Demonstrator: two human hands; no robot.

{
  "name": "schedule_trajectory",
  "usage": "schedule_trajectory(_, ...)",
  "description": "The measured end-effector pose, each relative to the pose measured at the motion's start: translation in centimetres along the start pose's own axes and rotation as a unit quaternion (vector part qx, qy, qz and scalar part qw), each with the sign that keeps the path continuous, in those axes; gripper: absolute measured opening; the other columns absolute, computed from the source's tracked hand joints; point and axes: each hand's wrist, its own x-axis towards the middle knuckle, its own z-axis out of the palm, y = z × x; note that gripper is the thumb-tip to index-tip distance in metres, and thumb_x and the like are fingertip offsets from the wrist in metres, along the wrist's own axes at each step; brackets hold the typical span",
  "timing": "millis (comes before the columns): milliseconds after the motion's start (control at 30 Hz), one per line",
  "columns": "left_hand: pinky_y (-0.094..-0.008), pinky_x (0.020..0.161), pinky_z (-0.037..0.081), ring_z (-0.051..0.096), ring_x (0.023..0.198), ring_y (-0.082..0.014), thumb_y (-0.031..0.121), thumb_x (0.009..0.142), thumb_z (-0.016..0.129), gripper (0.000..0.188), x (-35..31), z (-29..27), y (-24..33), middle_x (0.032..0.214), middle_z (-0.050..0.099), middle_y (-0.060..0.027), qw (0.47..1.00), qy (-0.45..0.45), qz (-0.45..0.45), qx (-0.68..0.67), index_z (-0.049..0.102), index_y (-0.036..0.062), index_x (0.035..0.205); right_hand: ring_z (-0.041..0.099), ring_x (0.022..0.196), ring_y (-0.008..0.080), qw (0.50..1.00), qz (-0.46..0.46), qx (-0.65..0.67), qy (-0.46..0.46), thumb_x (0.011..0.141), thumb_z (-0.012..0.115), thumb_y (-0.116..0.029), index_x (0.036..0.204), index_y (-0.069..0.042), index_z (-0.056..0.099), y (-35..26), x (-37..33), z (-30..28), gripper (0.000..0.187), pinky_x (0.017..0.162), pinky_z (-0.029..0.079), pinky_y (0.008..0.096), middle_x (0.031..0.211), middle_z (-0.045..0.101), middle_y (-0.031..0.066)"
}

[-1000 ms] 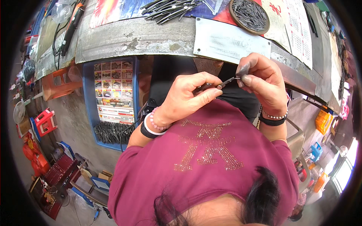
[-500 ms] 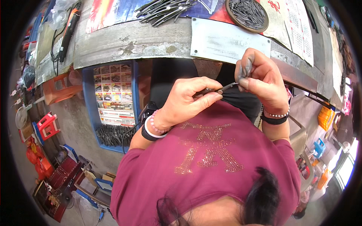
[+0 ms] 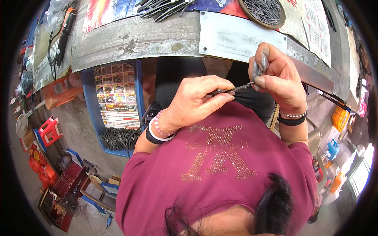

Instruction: The person repeatedly picks small metal pins and wire segments from a tray and table, then inserts the wire into the pin and places the assembled unit on the table. The person occasionally reaches for more parts from a blue tray and continues the same assembly cycle.

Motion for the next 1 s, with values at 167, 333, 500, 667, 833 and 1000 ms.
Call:
schedule_trajectory(167,-0.0215,0.055,0.044,0.057,0.062,-0.0096,0.0,0.08,0.068,0.017,0.03,-0.21,0.05,0.082,0.066,-0.0081,1.0,-0.001,-0.017,-0.009,0.065,-0.0018,0.096,0.044,0.062,0.0078,0.999,0.0,-0.025,0.029,0.076,0.064,-0.006,0.089,-0.008,0.043,-0.11,0.32,0.29,0.025,0.054,0.034,0.0197,0.074,0.049,0.0025)
schedule_trajectory(333,-0.0214,0.055,0.044,0.057,0.062,-0.0092,-0.001,0.08,0.068,0.017,0.13,-0.28,-0.11,0.081,0.066,-0.008,1.0,-0.003,-0.016,-0.017,0.065,-0.0021,0.096,0.043,0.061,0.0099,0.999,-0.003,-0.03,0.043,0.074,0.066,-0.007,0.086,-0.008,0.041,-0.34,0.43,0.54,0.028,0.052,0.033,0.0202,0.07,0.047,0.0047)
schedule_trajectory(500,-0.0214,0.055,0.044,0.057,0.061,-0.009,-0.002,0.079,0.068,0.017,0.35,-0.22,-0.37,0.08,0.065,-0.0079,1.0,-0.006,-0.004,-0.014,0.065,-0.0023,0.096,0.043,0.061,0.0096,0.998,0.019,-0.04,0.043,0.074,0.065,-0.006,0.086,-0.008,0.041,-0.09,0.32,0.35,0.027,0.053,0.033,0.02,0.07,0.047,0.0044)
schedule_trajectory(667,-0.0217,0.049,0.041,0.055,0.056,-0.0091,0.003,0.08,0.071,0.016,0.46,0.03,-0.56,0.076,0.064,-0.007,1.0,0.012,0.003,-0.022,0.066,-0.0012,0.095,0.046,0.068,0.0035,1.0,-0.016,-0.003,0.01,0.078,0.061,0.0,0.091,-0.006,0.047,0.0,0.27,-0.22,0.019,0.058,0.037,0.0185,0.082,0.052,-0.0019)
schedule_trajectory(833,-0.0216,0.049,0.041,0.056,0.057,-0.009,0.002,0.08,0.071,0.016,0.41,0.07,-0.67,0.076,0.065,-0.007,1.0,0.015,0.003,-0.026,0.066,-0.0012,0.095,0.046,0.068,0.0034,1.0,-0.007,-0.002,0.016,0.078,0.061,0.0,0.091,-0.006,0.047,-0.02,0.1,-0.23,0.02,0.058,0.038,0.0186,0.082,0.052,-0.002)
schedule_trajectory(1000,-0.0217,0.05,0.042,0.057,0.057,-0.0091,0.002,0.08,0.071,0.016,0.36,0.0,-0.79,0.076,0.064,-0.0069,1.0,0.009,0.003,-0.026,0.066,-0.001,0.095,0.047,0.07,0.0033,1.0,-0.014,-0.011,0.015,0.078,0.061,0.0,0.091,-0.006,0.048,-0.06,0.1,-0.13,0.02,0.06,0.038,0.0184,0.082,0.051,-0.0021)
